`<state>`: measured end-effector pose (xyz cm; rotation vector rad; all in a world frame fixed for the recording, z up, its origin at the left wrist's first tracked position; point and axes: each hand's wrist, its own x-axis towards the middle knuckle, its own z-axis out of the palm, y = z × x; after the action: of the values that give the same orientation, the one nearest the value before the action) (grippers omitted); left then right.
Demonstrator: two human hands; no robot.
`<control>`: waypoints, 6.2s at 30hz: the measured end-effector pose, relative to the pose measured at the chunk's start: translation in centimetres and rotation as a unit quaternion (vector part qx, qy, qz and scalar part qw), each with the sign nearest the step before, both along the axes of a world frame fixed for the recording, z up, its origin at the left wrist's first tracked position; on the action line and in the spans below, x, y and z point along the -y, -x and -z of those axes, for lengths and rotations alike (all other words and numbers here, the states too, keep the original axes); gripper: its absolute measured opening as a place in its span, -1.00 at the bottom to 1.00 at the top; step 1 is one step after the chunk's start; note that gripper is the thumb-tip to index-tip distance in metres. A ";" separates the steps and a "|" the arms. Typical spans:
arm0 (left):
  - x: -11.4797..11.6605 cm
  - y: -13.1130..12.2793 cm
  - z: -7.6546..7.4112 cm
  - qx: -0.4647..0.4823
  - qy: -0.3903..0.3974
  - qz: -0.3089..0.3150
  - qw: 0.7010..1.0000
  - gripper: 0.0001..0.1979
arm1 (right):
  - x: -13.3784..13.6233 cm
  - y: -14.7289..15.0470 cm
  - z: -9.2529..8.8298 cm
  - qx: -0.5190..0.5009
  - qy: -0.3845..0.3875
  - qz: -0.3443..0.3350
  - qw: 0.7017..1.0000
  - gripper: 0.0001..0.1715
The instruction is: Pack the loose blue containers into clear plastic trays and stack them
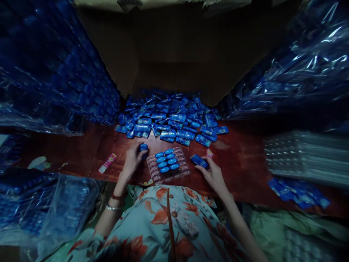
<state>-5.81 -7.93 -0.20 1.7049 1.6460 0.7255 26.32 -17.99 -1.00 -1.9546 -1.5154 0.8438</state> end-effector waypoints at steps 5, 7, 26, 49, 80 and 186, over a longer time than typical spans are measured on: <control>4.6 1.6 -2.9 0.094 0.033 -0.066 0.993 -0.70 | 2.4 0.8 -3.0 -0.089 0.044 -0.129 0.987 -0.58; 6.5 1.0 -3.8 0.094 0.048 -0.032 0.994 -0.72 | 2.4 1.9 -4.2 -0.068 0.028 -0.192 0.979 -0.61; 8.6 -2.7 -0.4 -0.093 -0.254 0.274 0.923 -0.71 | 0.1 6.9 -6.8 0.247 0.023 -0.398 0.883 -0.63; 5.1 -2.0 -0.5 -0.091 -0.265 0.216 0.935 -0.65 | -2.8 4.2 -3.7 0.271 -0.180 -0.248 0.913 -0.61; 9.6 -2.4 -0.6 0.341 0.188 -0.124 0.913 -0.69 | 1.2 4.7 -6.0 -0.098 0.019 -0.205 0.974 -0.79; -7.8 -8.0 -1.1 -0.155 -0.076 0.303 0.937 -0.81 | -11.6 5.4 -4.6 0.338 0.016 -0.274 0.900 -0.45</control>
<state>2.16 -0.13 0.85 2.3714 1.1497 0.2949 20.92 -6.44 3.61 -1.9693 -2.5509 0.3805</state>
